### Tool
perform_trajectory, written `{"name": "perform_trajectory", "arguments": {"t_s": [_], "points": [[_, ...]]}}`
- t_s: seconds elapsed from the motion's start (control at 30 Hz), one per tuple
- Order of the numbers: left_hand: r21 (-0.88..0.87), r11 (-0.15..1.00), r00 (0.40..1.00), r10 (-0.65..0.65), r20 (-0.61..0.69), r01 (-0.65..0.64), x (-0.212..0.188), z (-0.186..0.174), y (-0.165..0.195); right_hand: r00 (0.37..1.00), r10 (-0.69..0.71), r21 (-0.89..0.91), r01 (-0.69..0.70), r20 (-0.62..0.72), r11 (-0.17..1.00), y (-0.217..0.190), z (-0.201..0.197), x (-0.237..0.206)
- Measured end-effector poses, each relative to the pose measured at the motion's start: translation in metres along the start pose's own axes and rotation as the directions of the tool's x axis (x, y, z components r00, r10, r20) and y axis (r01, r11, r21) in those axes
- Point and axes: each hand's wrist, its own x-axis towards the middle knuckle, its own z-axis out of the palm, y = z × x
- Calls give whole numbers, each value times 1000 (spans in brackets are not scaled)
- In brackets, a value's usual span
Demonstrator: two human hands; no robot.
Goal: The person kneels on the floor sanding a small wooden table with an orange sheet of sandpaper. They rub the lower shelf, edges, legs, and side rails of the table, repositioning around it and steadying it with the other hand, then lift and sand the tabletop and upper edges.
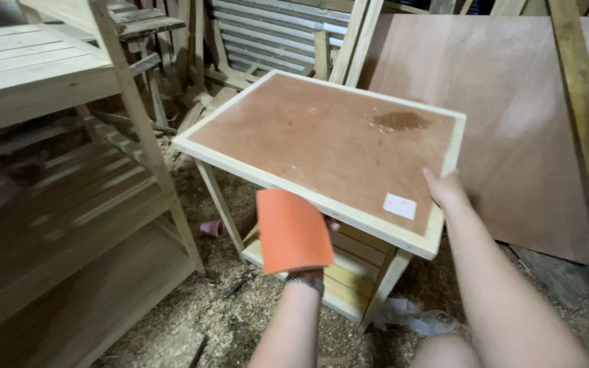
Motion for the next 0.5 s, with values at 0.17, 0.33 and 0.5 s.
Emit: {"name": "perform_trajectory", "arguments": {"t_s": [0.17, 0.33, 0.5], "points": [[-36, 996, 996, -87, -20, 86, 17, -25, -25, 998, 52, -198, -44, 34, 979, 35, -15, 1], [-115, 993, 997, -33, -64, 25, 13, -71, 22, 991, 93, -307, -58, 99, 950, 29, -26, -3], [29, 996, 971, 90, -220, -86, -7, -88, 61, 990, -125, -598, 59, -70, 800, 4, -35, -47]]}}
